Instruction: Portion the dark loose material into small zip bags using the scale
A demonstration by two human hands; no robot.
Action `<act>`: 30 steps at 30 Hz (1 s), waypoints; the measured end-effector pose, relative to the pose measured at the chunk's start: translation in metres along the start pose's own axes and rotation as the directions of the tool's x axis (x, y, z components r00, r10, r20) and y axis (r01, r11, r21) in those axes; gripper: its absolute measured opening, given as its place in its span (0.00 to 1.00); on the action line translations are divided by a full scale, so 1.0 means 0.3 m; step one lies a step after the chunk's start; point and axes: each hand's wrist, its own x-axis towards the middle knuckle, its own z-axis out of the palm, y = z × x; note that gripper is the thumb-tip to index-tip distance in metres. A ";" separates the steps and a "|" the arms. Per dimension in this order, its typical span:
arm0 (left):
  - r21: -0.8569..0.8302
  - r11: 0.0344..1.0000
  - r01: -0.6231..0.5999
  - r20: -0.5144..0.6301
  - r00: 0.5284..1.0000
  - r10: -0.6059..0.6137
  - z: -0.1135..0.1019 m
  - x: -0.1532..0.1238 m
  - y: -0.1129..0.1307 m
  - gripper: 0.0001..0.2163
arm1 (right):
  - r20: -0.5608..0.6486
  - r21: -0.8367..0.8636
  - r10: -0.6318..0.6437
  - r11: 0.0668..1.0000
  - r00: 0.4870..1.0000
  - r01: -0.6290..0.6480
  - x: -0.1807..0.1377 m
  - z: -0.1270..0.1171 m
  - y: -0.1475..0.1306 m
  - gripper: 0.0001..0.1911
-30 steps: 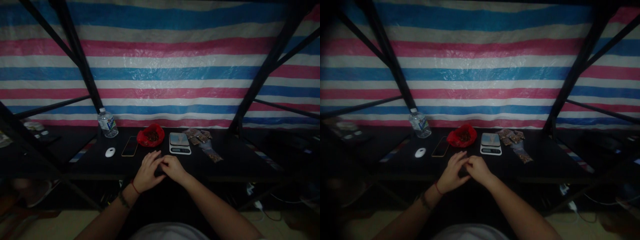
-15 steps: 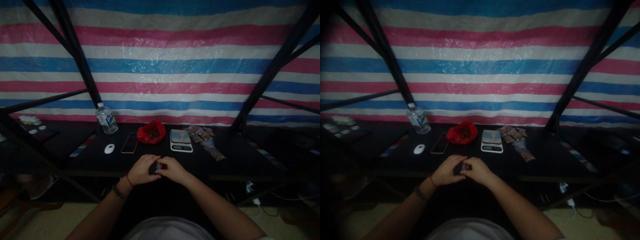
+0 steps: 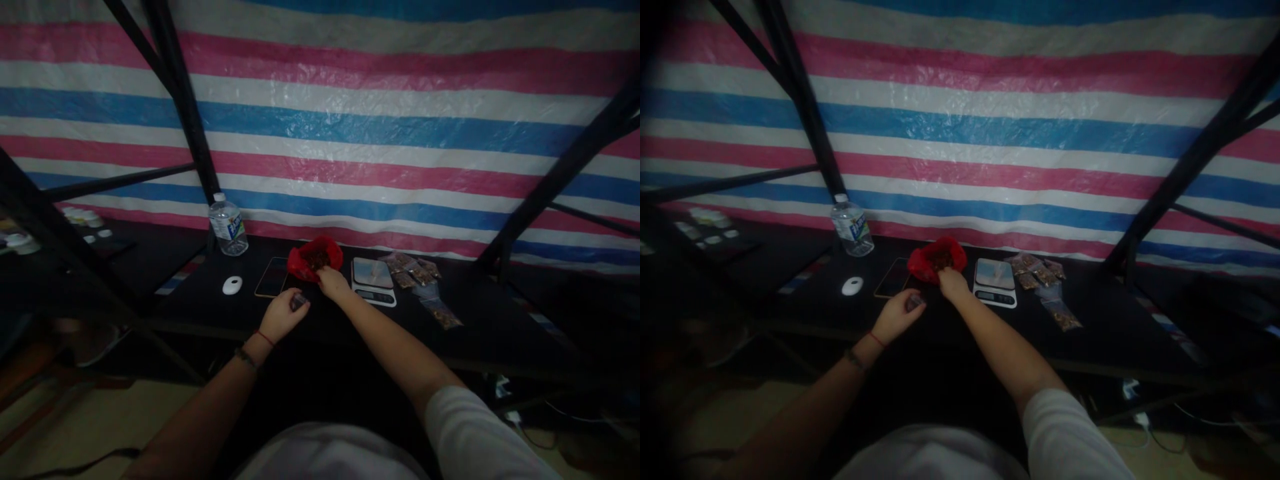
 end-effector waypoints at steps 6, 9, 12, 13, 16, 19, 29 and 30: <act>-0.114 0.988 0.109 -0.075 0.990 -0.118 -0.028 0.026 -0.022 0.19 | -0.062 0.025 -0.058 0.998 0.996 0.060 -0.011 -0.025 0.006 0.12; -0.142 0.987 0.078 -0.069 0.994 -0.088 -0.045 0.062 -0.018 0.24 | -0.167 0.152 -0.114 0.978 0.979 0.140 -0.022 -0.081 0.031 0.10; -0.073 0.997 -0.039 -0.040 0.999 0.036 -0.078 0.109 0.016 0.29 | -0.266 0.245 -0.112 0.953 0.958 0.179 -0.041 -0.143 0.032 0.07; -0.040 0.997 -0.066 -0.026 0.998 0.065 -0.093 0.121 0.034 0.30 | -0.280 0.264 -0.122 0.944 0.952 0.198 -0.056 -0.159 0.023 0.07; 0.030 0.997 -0.068 0.023 0.997 0.067 -0.139 0.133 0.098 0.31 | -0.253 0.305 -0.219 0.906 0.942 0.293 -0.131 -0.177 -0.002 0.06; 0.038 0.998 -0.044 0.019 0.999 0.044 -0.170 0.102 0.146 0.30 | -0.320 0.348 -0.161 0.897 0.934 0.274 -0.223 -0.155 0.041 0.08; -0.155 0.958 -0.243 -0.076 0.969 0.233 -0.144 -0.076 0.109 0.27 | -0.373 0.346 0.534 0.839 0.759 -0.420 -0.295 -0.025 0.464 0.36; -0.185 0.952 -0.242 -0.106 0.968 0.226 -0.139 -0.086 0.111 0.26 | -0.369 0.349 0.542 0.834 0.755 -0.428 -0.290 -0.014 0.469 0.38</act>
